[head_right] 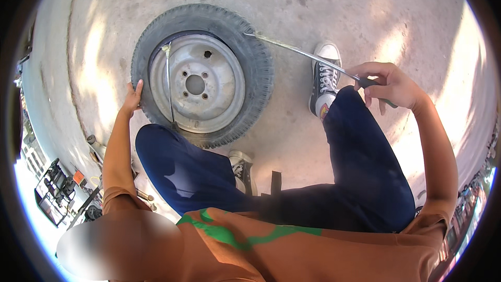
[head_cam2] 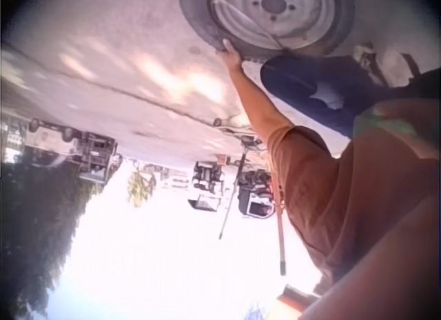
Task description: The person uses two tire irons to pry a tire off a metal rim. They repeatedly insert the tools between the tire bead and rim, lever the bead over the rim edge, and rotate the tire to continue the process until the tire is fully separated from the rim.
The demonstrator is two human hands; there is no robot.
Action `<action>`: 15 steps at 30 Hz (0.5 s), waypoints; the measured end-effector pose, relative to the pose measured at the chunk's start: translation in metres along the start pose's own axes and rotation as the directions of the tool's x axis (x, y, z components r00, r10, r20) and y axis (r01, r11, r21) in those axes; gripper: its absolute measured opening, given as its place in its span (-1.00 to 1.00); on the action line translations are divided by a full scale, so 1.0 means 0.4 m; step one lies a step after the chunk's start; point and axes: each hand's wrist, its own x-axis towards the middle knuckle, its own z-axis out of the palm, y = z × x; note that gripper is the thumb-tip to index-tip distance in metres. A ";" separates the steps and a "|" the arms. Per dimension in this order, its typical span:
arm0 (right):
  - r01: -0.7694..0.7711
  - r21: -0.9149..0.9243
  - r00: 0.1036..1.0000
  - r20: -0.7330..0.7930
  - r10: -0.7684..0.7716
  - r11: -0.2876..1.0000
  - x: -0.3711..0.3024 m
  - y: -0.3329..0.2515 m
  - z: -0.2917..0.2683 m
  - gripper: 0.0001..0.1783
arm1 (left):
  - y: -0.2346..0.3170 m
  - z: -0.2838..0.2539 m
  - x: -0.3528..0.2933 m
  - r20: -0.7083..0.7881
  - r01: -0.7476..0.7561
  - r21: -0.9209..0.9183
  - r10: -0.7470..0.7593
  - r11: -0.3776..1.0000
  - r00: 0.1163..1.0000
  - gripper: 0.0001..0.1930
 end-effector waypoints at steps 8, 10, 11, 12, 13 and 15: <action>-0.011 0.118 1.000 -0.013 0.012 0.993 0.003 0.052 -0.059 -0.48 | 0.009 0.031 -0.050 0.004 0.046 -0.061 -0.046 0.997 0.999 0.02; 0.010 0.122 1.000 0.022 -0.012 0.993 0.042 0.070 -0.089 -0.47 | -0.013 0.047 -0.058 0.016 0.079 -0.098 -0.078 0.992 0.997 0.02; -0.016 0.114 1.000 0.015 0.014 0.993 0.054 0.060 -0.099 -0.47 | -0.022 0.057 -0.061 0.015 0.092 -0.106 -0.091 0.990 0.996 0.02; -0.018 0.097 1.000 0.019 0.016 0.995 0.068 0.052 -0.110 -0.47 | -0.024 0.071 -0.069 0.012 0.102 -0.115 -0.102 0.988 0.995 0.02; -0.020 0.079 1.000 0.023 0.018 0.997 0.079 0.047 -0.119 -0.47 | -0.029 0.086 -0.078 0.010 0.113 -0.125 -0.113 0.986 0.994 0.03; 0.009 0.076 0.999 0.038 -0.012 0.997 0.093 0.042 -0.129 -0.48 | -0.055 0.124 -0.114 0.010 0.143 -0.152 -0.143 0.978 0.990 0.04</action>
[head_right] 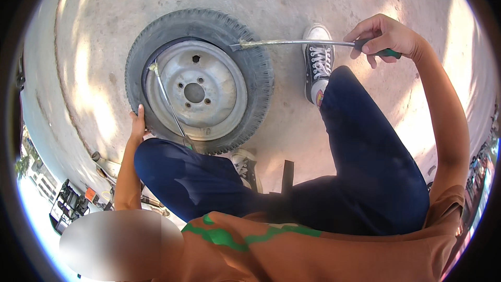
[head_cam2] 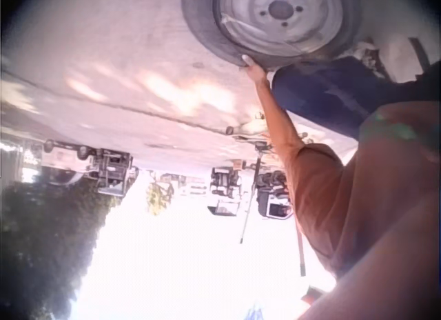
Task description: The person uses two tire irons to pry a tire off a metal rim. They repeatedly insert the tools between the tire bead and rim, lever the bead over the rim edge, and rotate the tire to continue the process until the tire is fully separated from the rim.
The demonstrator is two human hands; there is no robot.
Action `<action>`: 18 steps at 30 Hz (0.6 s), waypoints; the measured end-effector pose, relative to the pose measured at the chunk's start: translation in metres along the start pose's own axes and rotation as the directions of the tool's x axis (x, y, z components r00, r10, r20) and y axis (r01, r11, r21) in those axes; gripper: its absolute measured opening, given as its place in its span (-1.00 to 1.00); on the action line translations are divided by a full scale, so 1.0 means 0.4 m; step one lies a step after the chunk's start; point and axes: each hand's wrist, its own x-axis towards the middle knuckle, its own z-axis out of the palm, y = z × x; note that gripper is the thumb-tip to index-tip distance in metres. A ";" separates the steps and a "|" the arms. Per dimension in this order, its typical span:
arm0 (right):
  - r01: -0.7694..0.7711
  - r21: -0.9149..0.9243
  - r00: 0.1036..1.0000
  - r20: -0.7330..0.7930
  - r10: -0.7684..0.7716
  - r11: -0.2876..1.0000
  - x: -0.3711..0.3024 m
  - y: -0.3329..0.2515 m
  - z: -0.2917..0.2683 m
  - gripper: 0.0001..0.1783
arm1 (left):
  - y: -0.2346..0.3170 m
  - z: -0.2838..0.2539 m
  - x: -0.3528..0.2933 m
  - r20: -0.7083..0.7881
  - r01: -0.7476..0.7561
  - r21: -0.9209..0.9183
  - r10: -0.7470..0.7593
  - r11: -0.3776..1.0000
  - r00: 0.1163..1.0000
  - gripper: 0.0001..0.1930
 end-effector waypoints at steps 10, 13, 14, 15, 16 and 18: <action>0.123 0.135 0.992 -0.013 -0.123 0.983 0.001 0.026 0.021 -0.38 | -0.251 0.189 0.037 -0.284 -0.025 -0.018 0.019 1.000 0.959 0.16; 0.120 0.129 0.990 -0.083 -0.110 0.984 -0.044 0.068 0.065 -0.41 | -0.117 0.183 -0.031 -0.183 0.064 0.075 -0.049 0.995 0.982 0.23; 0.137 0.115 0.988 -0.090 -0.127 0.984 -0.047 0.078 0.072 -0.42 | -0.115 0.155 -0.053 -0.126 0.082 -0.038 -0.086 0.996 0.988 0.24; 0.134 0.141 0.988 -0.089 -0.122 0.981 -0.052 0.079 0.081 -0.43 | -0.122 0.140 -0.064 -0.055 0.104 -0.157 -0.114 0.982 0.992 0.24; 0.153 0.167 0.985 -0.110 -0.136 0.974 -0.066 0.088 0.084 -0.46 | -0.135 0.134 -0.073 0.028 0.133 -0.268 -0.130 0.954 0.991 0.25; 0.213 0.277 0.970 -0.174 -0.169 0.937 -0.081 0.136 0.079 -0.49 | -0.166 0.130 -0.076 0.187 0.151 -0.376 -0.084 0.914 0.979 0.21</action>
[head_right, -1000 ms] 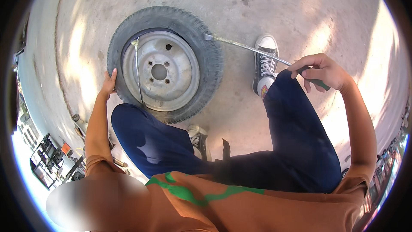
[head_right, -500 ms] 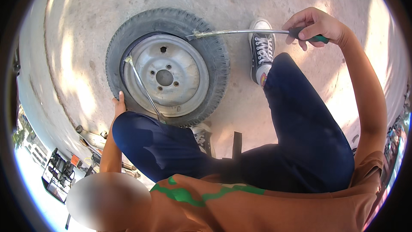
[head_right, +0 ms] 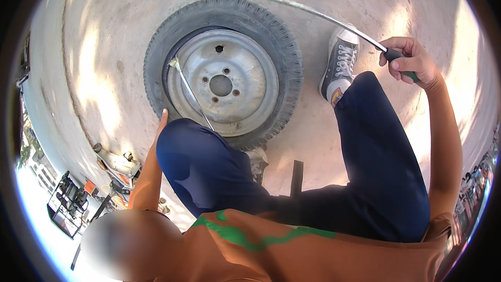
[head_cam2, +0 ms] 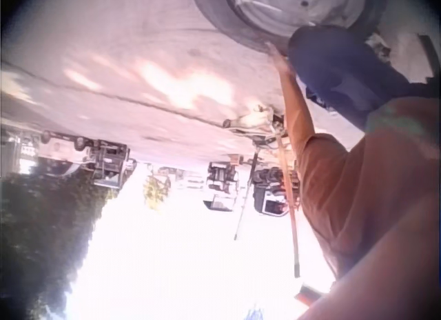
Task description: The person uses two tire irons to pry a tire off a metal rim. They repeatedly insert the tools between the tire bead and rim, lever the bead over the rim edge, and rotate the tire to continue the process until the tire is fully separated from the rim.
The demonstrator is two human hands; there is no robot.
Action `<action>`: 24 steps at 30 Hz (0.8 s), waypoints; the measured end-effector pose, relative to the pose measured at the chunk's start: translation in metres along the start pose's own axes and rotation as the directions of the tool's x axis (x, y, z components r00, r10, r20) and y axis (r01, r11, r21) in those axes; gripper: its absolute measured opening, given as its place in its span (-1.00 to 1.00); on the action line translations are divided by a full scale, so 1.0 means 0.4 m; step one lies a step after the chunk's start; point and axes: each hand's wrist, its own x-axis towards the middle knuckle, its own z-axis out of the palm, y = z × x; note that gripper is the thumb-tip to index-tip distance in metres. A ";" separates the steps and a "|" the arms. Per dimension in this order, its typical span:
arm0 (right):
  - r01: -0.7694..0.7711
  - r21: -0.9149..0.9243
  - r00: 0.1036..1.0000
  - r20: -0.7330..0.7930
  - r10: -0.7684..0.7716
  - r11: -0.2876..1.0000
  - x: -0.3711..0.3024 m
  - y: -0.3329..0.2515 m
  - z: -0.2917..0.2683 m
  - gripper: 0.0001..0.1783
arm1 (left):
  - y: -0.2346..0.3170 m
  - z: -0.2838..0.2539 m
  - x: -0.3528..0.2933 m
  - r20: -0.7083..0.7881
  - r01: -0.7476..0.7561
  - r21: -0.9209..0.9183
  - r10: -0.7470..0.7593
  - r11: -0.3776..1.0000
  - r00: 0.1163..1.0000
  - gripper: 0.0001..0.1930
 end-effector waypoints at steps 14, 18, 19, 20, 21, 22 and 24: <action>-0.123 -0.292 0.992 -0.042 0.116 0.948 0.397 0.127 0.307 -0.75 | 0.006 0.011 -0.045 0.177 0.015 -0.108 0.004 0.994 0.984 0.01; -0.139 -0.154 0.986 -0.118 0.122 0.978 0.418 0.101 0.342 -0.75 | -0.134 -0.018 0.082 0.110 0.038 -0.015 -0.036 0.999 0.993 -0.15; -0.125 -0.175 0.987 -0.123 0.104 0.977 0.420 0.097 0.343 -0.77 | -0.146 -0.012 0.079 0.110 0.043 -0.007 -0.042 0.999 0.993 -0.17; -0.111 -0.196 0.988 -0.129 0.087 0.974 0.426 0.089 0.341 -0.79 | -0.159 -0.003 0.076 0.110 0.049 -0.014 -0.047 0.999 0.993 -0.19; -0.096 -0.219 0.988 -0.136 0.067 0.971 0.434 0.081 0.340 -0.82 | -0.165 0.012 0.067 0.111 0.057 -0.038 -0.053 0.998 0.992 -0.21; -0.078 -0.256 0.990 -0.137 0.043 0.963 0.439 0.079 0.338 -0.82 | -0.171 0.029 0.052 0.113 0.062 -0.065 -0.054 0.996 0.992 -0.23; -0.045 -0.332 0.992 -0.130 0.002 0.942 0.451 0.079 0.339 -0.83 | -0.192 0.057 0.022 0.107 0.078 -0.130 -0.064 0.988 0.992 -0.27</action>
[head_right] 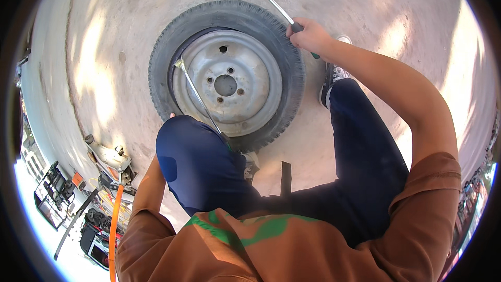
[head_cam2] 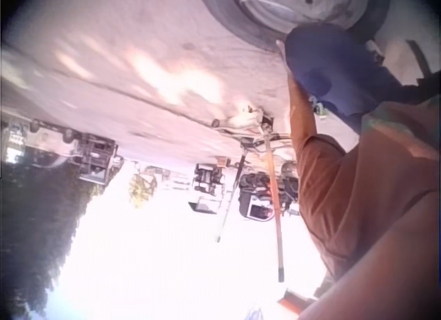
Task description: The person uses two tire irons to pry a tire off a metal rim. They repeatedly insert the tools between the tire bead and rim, lever the bead over the rim edge, and rotate the tire to continue the process until the tire is fully separated from the rim.
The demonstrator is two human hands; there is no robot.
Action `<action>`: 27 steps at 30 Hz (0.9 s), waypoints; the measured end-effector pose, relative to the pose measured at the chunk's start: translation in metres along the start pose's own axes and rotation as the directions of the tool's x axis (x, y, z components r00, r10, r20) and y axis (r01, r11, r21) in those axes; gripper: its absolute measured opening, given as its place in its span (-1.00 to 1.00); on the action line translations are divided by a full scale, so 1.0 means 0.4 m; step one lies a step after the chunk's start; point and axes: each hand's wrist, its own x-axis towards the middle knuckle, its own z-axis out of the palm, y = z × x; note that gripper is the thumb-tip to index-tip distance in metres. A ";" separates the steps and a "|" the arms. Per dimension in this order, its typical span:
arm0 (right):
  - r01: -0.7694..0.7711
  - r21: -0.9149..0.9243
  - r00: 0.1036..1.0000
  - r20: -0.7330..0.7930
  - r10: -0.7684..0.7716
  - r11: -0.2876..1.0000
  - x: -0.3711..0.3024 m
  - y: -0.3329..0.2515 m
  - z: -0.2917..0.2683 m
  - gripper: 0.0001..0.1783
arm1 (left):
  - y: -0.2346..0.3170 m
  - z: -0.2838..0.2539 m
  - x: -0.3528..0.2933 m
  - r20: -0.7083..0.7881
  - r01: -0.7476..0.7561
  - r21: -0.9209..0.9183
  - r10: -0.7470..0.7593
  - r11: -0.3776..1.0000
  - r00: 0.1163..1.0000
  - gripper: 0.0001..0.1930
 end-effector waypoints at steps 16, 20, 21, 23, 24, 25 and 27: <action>0.135 -0.165 0.975 0.195 -0.102 0.977 -0.088 -0.104 -0.178 -0.75 | 0.293 -0.084 -0.133 0.119 0.024 0.821 -0.213 0.570 0.970 -0.54; 0.250 -0.370 0.967 0.150 -0.208 0.895 -0.281 -0.074 -0.362 -0.64 | 0.768 0.133 -0.229 0.297 -0.391 0.920 0.619 0.017 0.727 -0.68; 0.148 -0.423 0.983 0.164 -0.085 0.894 -0.285 -0.108 -0.378 -0.63 | 0.832 0.213 -0.263 0.335 -0.459 0.888 0.680 0.003 0.652 -0.61; 0.084 -0.477 0.978 0.206 0.018 0.875 -0.303 -0.140 -0.413 -0.58 | 0.929 0.369 -0.248 0.542 -0.541 0.801 0.694 -0.256 0.474 -0.48; 0.059 -0.512 0.973 0.223 0.066 0.857 -0.304 -0.158 -0.438 -0.56 | 0.962 0.455 -0.241 0.646 -0.556 0.735 0.647 -0.387 0.405 -0.42; 0.018 -0.518 0.966 0.231 0.120 0.855 -0.309 -0.184 -0.459 -0.49 | 0.979 0.536 -0.227 0.714 -0.598 0.677 0.580 -0.429 0.392 -0.35; -0.060 -0.514 0.944 0.251 0.216 0.856 -0.295 -0.224 -0.497 -0.45 | 0.996 0.645 -0.176 0.796 -0.627 0.602 0.436 -0.494 0.421 -0.25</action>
